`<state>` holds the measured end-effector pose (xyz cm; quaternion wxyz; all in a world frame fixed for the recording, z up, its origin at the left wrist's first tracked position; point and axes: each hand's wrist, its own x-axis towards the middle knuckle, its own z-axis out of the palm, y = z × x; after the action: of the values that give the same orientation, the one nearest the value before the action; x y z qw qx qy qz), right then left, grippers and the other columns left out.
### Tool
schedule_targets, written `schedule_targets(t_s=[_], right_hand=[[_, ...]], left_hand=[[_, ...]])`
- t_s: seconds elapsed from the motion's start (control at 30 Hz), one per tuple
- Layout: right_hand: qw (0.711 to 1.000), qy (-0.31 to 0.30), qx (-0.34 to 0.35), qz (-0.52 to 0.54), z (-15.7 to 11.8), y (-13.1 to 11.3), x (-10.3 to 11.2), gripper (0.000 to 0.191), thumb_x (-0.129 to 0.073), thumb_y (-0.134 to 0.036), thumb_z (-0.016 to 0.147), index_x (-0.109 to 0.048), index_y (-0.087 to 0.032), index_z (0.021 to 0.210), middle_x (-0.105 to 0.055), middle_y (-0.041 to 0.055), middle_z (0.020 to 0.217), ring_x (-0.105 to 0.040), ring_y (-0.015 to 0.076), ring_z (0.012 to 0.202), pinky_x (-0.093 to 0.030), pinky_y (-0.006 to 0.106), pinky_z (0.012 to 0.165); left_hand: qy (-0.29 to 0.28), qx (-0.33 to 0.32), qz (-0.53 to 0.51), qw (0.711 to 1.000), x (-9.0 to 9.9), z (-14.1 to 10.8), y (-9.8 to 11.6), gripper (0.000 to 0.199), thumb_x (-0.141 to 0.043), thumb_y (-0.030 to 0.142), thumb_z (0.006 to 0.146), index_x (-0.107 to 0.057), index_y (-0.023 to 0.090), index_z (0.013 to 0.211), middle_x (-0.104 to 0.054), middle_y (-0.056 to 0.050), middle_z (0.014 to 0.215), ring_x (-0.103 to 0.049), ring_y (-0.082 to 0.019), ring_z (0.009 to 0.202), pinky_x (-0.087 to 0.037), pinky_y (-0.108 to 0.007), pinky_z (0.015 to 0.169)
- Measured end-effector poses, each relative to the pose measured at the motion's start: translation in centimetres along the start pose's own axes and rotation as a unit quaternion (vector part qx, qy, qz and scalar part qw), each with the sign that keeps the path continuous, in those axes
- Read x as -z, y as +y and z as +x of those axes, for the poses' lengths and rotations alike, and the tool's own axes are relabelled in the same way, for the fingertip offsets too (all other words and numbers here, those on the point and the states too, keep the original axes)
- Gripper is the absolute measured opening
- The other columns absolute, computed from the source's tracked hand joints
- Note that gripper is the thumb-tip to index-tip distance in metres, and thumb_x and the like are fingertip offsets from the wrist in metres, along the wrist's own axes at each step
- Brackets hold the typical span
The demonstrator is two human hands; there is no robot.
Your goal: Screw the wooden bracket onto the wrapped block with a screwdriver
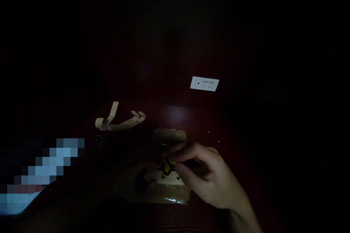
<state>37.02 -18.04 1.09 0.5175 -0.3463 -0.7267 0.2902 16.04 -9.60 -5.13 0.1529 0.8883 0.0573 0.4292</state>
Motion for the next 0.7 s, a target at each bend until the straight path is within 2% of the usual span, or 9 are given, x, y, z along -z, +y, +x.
schedule_targets(t_s=[0.27,0.5,0.7], right_hand=[[0.999,0.015,0.028,-0.040,0.63,0.36,0.43,0.015,-0.066,-0.012,0.078,-0.064,-0.021,0.090,-0.067,0.0071,0.092,-0.065,0.0189,0.082,-0.056,0.034,0.069],[0.999,-0.001,0.003,-0.032,0.11,0.07,0.31,0.016,-0.058,-0.015,0.084,-0.061,-0.021,0.099,-0.065,0.0124,0.111,-0.062,0.0239,0.100,-0.054,0.041,0.080],[1.000,-0.007,0.012,-0.026,0.16,0.11,0.24,0.021,-0.061,-0.009,0.081,-0.062,-0.022,0.097,-0.067,0.0089,0.102,-0.065,0.0203,0.092,-0.055,0.034,0.074]], left_hand=[[0.007,0.003,-0.005,1.000,0.01,0.10,0.17,0.048,-0.057,0.022,0.070,-0.046,0.026,0.117,-0.066,-0.005,0.106,-0.062,-0.022,0.101,-0.050,-0.041,0.091],[0.002,0.014,0.013,1.000,-0.12,-0.27,-0.01,0.048,-0.057,0.024,0.070,-0.047,0.025,0.116,-0.066,-0.006,0.107,-0.062,-0.022,0.102,-0.050,-0.041,0.090],[0.003,0.014,0.013,1.000,-0.07,-0.28,0.09,0.049,-0.057,0.022,0.070,-0.047,0.026,0.117,-0.067,-0.004,0.107,-0.061,-0.022,0.104,-0.050,-0.042,0.094]])
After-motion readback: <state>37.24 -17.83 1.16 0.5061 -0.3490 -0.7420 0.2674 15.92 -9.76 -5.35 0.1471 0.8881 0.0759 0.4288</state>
